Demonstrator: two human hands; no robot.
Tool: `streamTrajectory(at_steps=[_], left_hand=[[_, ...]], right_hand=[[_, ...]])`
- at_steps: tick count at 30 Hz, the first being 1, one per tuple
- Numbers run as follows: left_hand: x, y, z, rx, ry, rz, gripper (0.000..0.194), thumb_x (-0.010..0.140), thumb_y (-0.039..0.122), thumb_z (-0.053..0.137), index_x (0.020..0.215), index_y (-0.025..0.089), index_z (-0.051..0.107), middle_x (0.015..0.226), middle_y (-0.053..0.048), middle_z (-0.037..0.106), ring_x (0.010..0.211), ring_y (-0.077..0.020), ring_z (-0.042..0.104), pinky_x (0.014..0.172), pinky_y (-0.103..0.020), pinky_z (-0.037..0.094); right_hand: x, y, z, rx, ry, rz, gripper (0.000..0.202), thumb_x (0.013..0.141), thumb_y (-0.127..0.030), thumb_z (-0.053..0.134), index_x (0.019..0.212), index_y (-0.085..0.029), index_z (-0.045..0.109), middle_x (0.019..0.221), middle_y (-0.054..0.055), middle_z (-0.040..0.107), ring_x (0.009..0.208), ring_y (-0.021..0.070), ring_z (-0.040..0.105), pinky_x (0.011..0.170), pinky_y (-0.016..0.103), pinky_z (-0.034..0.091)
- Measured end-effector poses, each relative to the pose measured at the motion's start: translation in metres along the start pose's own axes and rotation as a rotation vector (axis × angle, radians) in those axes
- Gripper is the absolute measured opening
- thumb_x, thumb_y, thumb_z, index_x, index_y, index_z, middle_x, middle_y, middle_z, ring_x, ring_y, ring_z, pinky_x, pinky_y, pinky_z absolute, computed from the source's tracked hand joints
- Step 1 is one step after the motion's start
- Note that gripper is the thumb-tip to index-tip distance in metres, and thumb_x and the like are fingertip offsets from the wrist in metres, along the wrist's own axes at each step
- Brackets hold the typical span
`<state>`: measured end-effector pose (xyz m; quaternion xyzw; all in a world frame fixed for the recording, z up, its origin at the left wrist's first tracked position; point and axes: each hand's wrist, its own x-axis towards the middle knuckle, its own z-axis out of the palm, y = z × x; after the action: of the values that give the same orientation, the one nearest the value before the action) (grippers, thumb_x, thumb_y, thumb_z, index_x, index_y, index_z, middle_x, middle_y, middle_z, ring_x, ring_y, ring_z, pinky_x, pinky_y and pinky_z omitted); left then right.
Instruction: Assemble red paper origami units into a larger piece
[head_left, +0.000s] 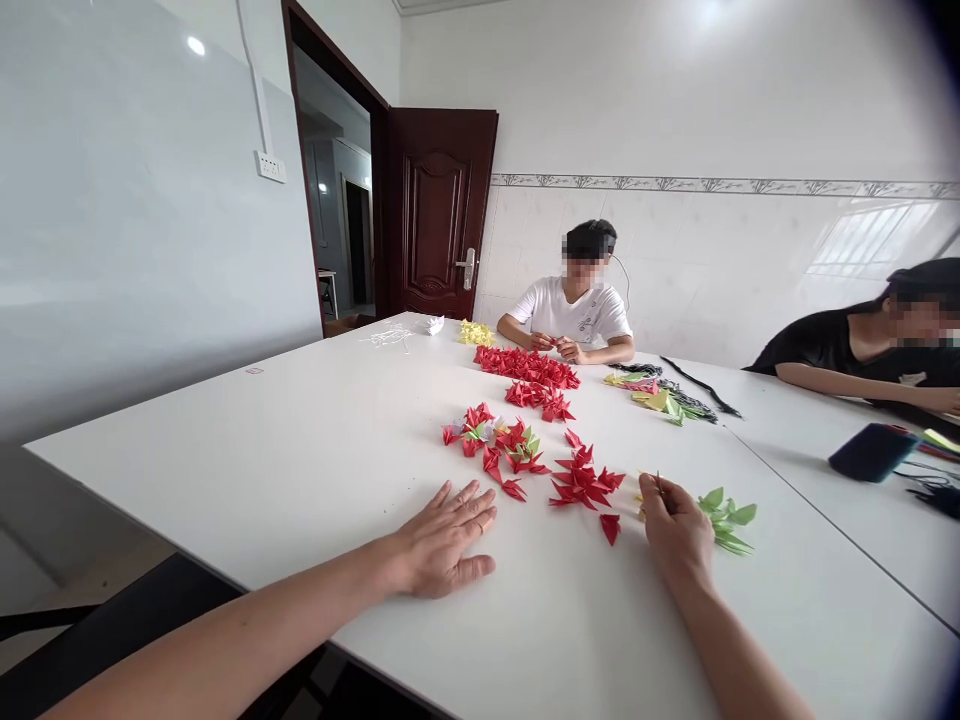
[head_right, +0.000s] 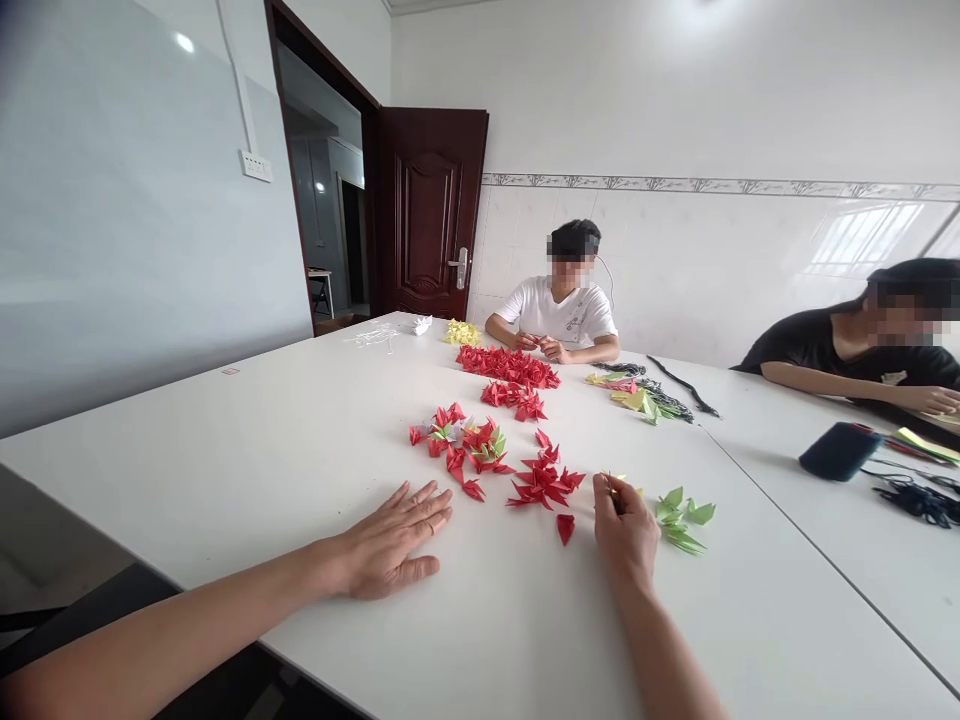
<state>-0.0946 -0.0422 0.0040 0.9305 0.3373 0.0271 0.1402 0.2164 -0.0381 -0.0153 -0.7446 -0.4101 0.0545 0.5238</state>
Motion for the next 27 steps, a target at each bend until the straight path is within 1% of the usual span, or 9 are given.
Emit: streamTrajectory(at_steps=[3, 7, 10, 14, 17, 19, 22, 24, 27], left_hand=[[0.003, -0.015, -0.005, 0.045, -0.043, -0.046, 0.071, 0.087, 0.060, 0.017, 0.142, 0.016, 0.017, 0.149, -0.006, 0.007, 0.138, -0.0244, -0.001, 0.110, -0.048, -0.001], [0.001, -0.056, -0.012, 0.081, -0.009, -0.188, 0.070, 0.086, 0.061, 0.015, 0.142, 0.019, 0.016, 0.149, -0.004, 0.007, 0.138, -0.0224, 0.003, 0.110, -0.045, -0.002], [-0.023, -0.099, -0.022, 0.122, 0.045, -0.407, 0.069, 0.086, 0.061, 0.016, 0.142, 0.020, 0.016, 0.149, -0.002, 0.007, 0.138, -0.0207, 0.004, 0.110, -0.043, -0.001], [-0.072, -0.160, -0.045, 0.147, 0.084, -0.640, 0.069, 0.087, 0.056, 0.016, 0.142, 0.013, 0.017, 0.149, -0.008, 0.006, 0.138, -0.0247, 0.003, 0.109, -0.046, 0.004], [-0.099, -0.189, -0.064, 0.164, 0.108, -0.781, 0.068, 0.088, 0.052, 0.017, 0.141, 0.009, 0.017, 0.148, -0.014, 0.007, 0.137, -0.0303, 0.003, 0.107, -0.052, 0.007], [-0.108, -0.191, -0.072, 0.174, 0.129, -0.806, 0.068, 0.089, 0.050, 0.017, 0.141, 0.007, 0.017, 0.148, -0.015, 0.005, 0.136, -0.0316, 0.001, 0.107, -0.053, 0.007], [-0.113, -0.163, -0.068, 0.175, 0.138, -0.710, 0.065, 0.090, 0.051, 0.018, 0.142, 0.013, 0.014, 0.149, -0.007, 0.002, 0.137, -0.0247, -0.001, 0.110, -0.044, 0.005], [-0.117, -0.130, -0.054, 0.150, 0.110, -0.560, 0.062, 0.089, 0.054, 0.019, 0.142, 0.023, 0.013, 0.150, 0.002, 0.003, 0.138, -0.0182, 0.002, 0.112, -0.033, 0.009], [-0.132, -0.086, -0.030, 0.069, 0.008, -0.182, 0.060, 0.089, 0.054, 0.027, 0.142, 0.029, 0.013, 0.149, 0.004, 0.008, 0.138, -0.0212, 0.007, 0.112, -0.036, 0.006]], right_hand=[[0.000, 0.000, -0.001, -0.011, -0.019, -0.007, 0.048, 0.069, -0.055, 0.048, 0.084, -0.014, 0.067, 0.061, 0.005, 0.061, 0.061, 0.0204, 0.053, 0.059, 0.031, 0.039], [0.000, 0.004, -0.003, -0.021, -0.041, 0.019, 0.045, 0.068, -0.054, 0.049, 0.086, -0.016, 0.067, 0.070, 0.006, 0.064, 0.070, 0.0220, 0.056, 0.066, 0.032, 0.040], [0.002, 0.007, -0.003, -0.027, -0.037, 0.043, 0.044, 0.067, -0.054, 0.050, 0.085, -0.017, 0.066, 0.074, 0.006, 0.065, 0.075, 0.0238, 0.056, 0.069, 0.033, 0.040], [0.003, 0.008, -0.004, -0.063, -0.054, 0.071, 0.042, 0.067, -0.053, 0.050, 0.086, -0.019, 0.065, 0.075, 0.006, 0.065, 0.078, 0.0254, 0.057, 0.070, 0.035, 0.040], [0.004, 0.009, -0.005, -0.115, -0.095, 0.057, 0.043, 0.067, -0.054, 0.049, 0.087, -0.020, 0.064, 0.079, 0.007, 0.066, 0.082, 0.0277, 0.056, 0.071, 0.036, 0.041], [0.006, 0.011, -0.006, -0.146, -0.131, 0.051, 0.043, 0.067, -0.056, 0.048, 0.086, -0.021, 0.063, 0.080, 0.008, 0.067, 0.082, 0.0289, 0.056, 0.070, 0.037, 0.041], [0.009, 0.015, -0.005, -0.180, -0.144, 0.059, 0.041, 0.067, -0.057, 0.048, 0.085, -0.023, 0.062, 0.081, 0.008, 0.067, 0.081, 0.0298, 0.056, 0.067, 0.038, 0.041], [0.010, 0.015, -0.004, -0.205, -0.133, 0.060, 0.040, 0.067, -0.057, 0.047, 0.084, -0.024, 0.062, 0.081, 0.007, 0.067, 0.080, 0.0294, 0.056, 0.066, 0.038, 0.042], [0.009, 0.011, -0.004, -0.225, -0.128, 0.076, 0.037, 0.067, -0.055, 0.047, 0.081, -0.024, 0.062, 0.078, 0.006, 0.067, 0.079, 0.0283, 0.057, 0.066, 0.037, 0.042]])
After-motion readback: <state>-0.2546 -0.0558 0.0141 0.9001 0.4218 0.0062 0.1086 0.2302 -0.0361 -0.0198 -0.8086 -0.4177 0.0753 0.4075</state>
